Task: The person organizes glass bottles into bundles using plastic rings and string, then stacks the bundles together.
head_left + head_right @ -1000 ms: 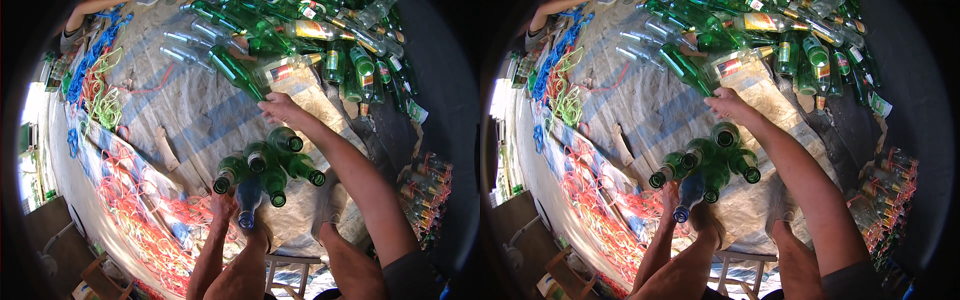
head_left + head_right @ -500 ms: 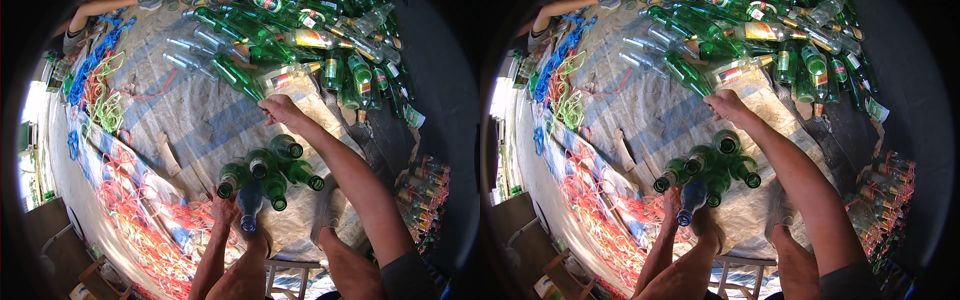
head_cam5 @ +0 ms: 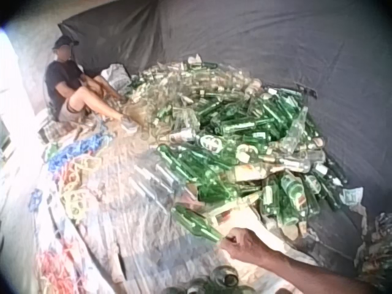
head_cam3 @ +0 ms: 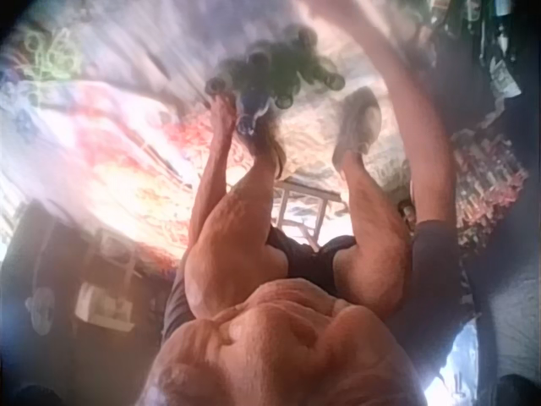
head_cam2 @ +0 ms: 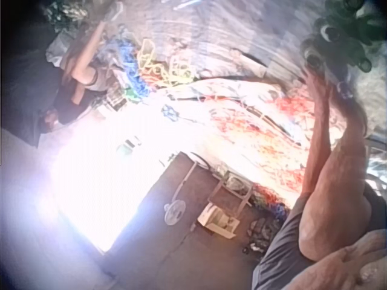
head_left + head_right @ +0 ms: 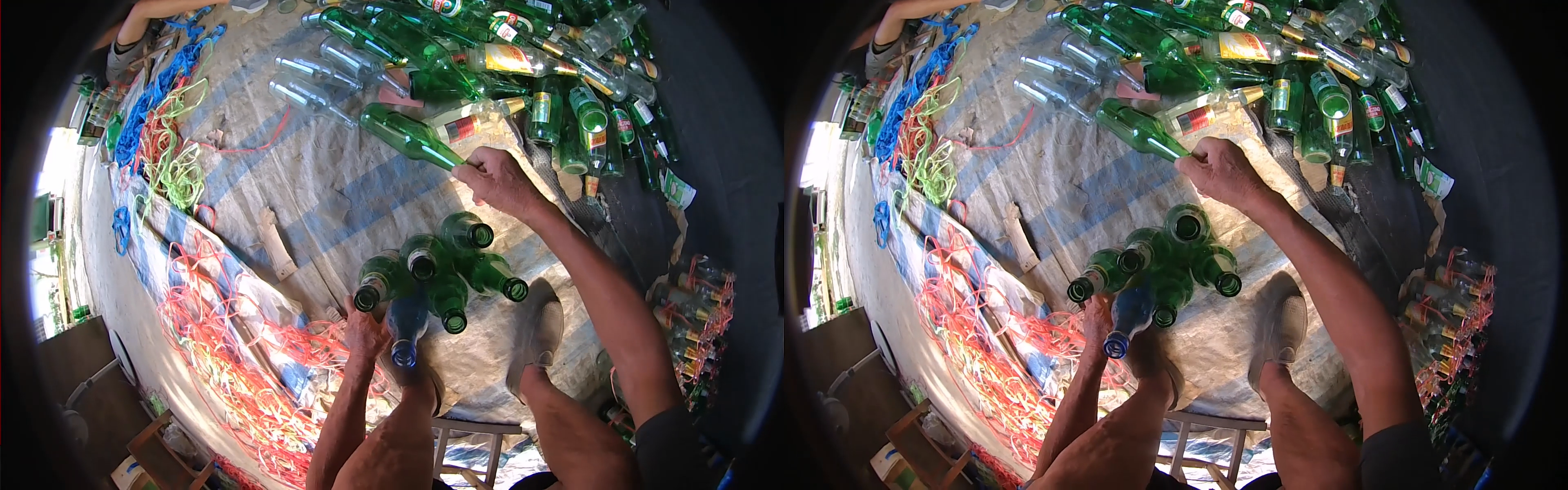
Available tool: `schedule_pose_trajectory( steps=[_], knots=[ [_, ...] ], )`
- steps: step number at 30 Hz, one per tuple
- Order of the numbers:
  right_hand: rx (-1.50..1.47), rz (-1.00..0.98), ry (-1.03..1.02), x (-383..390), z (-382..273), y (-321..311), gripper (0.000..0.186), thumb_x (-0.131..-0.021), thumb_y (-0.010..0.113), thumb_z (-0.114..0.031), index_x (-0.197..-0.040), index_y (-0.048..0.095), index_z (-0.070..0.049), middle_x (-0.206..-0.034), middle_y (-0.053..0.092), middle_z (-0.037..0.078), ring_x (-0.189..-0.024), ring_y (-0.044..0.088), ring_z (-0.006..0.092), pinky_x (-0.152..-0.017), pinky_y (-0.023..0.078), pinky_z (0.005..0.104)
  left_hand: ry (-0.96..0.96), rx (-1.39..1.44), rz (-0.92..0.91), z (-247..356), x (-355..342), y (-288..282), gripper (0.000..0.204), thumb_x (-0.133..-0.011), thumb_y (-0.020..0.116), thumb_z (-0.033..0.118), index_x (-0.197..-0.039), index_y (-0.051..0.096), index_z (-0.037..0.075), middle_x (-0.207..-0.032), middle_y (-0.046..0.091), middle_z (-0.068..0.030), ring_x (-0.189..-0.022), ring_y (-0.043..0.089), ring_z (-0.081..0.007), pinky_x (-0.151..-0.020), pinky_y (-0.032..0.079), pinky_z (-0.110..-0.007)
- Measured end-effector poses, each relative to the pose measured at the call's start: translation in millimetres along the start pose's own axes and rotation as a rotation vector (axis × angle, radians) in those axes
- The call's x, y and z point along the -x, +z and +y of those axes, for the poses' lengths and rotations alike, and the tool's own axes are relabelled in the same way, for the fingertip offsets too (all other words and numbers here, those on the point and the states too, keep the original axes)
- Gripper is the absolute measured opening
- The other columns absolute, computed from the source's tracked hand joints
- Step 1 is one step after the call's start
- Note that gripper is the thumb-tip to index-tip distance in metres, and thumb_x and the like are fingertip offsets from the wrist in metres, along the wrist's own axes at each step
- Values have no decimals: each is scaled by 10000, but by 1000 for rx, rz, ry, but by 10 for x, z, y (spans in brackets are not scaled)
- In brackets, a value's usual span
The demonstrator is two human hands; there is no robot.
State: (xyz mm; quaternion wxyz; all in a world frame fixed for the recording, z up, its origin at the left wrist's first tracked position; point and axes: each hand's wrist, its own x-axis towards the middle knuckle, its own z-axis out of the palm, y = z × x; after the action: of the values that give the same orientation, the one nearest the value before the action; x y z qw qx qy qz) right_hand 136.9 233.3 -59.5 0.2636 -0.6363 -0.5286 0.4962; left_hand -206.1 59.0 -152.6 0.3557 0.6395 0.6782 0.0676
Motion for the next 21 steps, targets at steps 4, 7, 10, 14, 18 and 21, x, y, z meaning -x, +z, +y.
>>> schedule_pose_trajectory(
  steps=[4, 7, 10, 14, 18, 21],
  knots=[
    [173, 158, -111, 111, -54, -98, 347, -850, 690, -320, -875, 654, 24, -756, 679, 185, -680, 665, 338, -678, 536, 431, 7, -10, 23, 129, -9, -54, 577, -866, 737, 432, -1244, 596, 19, -1167, 512, -216, -1023, 585, -435, -818, 505, -502],
    [341, 296, -263, 234, -183, -165, 324, -846, 720, -290, -876, 627, 19, -760, 680, 199, -702, 684, 350, -664, 542, 439, 19, 33, 46, 119, 0, -46, 566, -860, 743, 404, -1247, 594, 20, -1178, 516, -220, -1029, 587, -434, -819, 507, -496],
    [367, 332, -318, 338, -216, -268, 320, -852, 725, -280, -893, 624, 21, -747, 675, 201, -687, 687, 343, -645, 544, 427, 48, 46, 87, 140, -1, -35, 565, -851, 750, 383, -1255, 589, 22, -1184, 522, -220, -1044, 584, -435, -830, 504, -494],
    [344, 329, -369, 533, -273, -369, 273, -868, 756, -216, -887, 613, 15, -730, 672, 192, -625, 681, 325, -576, 533, 409, 54, 14, 59, 51, -6, -8, 588, -849, 756, 390, -1273, 581, 22, -1192, 523, -215, -1066, 583, -430, -854, 503, -484],
    [247, 332, -272, 793, -253, -515, 233, -884, 769, -171, -923, 619, 3, -652, 618, 93, -564, 575, 138, -511, 471, 319, -1, -23, 9, -39, -48, 52, 836, -718, 900, 411, -1288, 441, 5, -1263, 489, -232, -1128, 601, -422, -856, 540, -511],
    [215, 348, -209, 993, -176, -646, 185, -883, 770, -102, -946, 626, -3, -623, 545, 25, -569, 477, 72, -491, 420, 275, 41, -19, 25, -108, -38, 76, 879, -695, 921, 395, -1309, 433, -2, -1274, 481, -225, -1119, 616, -413, -852, 553, -498]
  ],
)
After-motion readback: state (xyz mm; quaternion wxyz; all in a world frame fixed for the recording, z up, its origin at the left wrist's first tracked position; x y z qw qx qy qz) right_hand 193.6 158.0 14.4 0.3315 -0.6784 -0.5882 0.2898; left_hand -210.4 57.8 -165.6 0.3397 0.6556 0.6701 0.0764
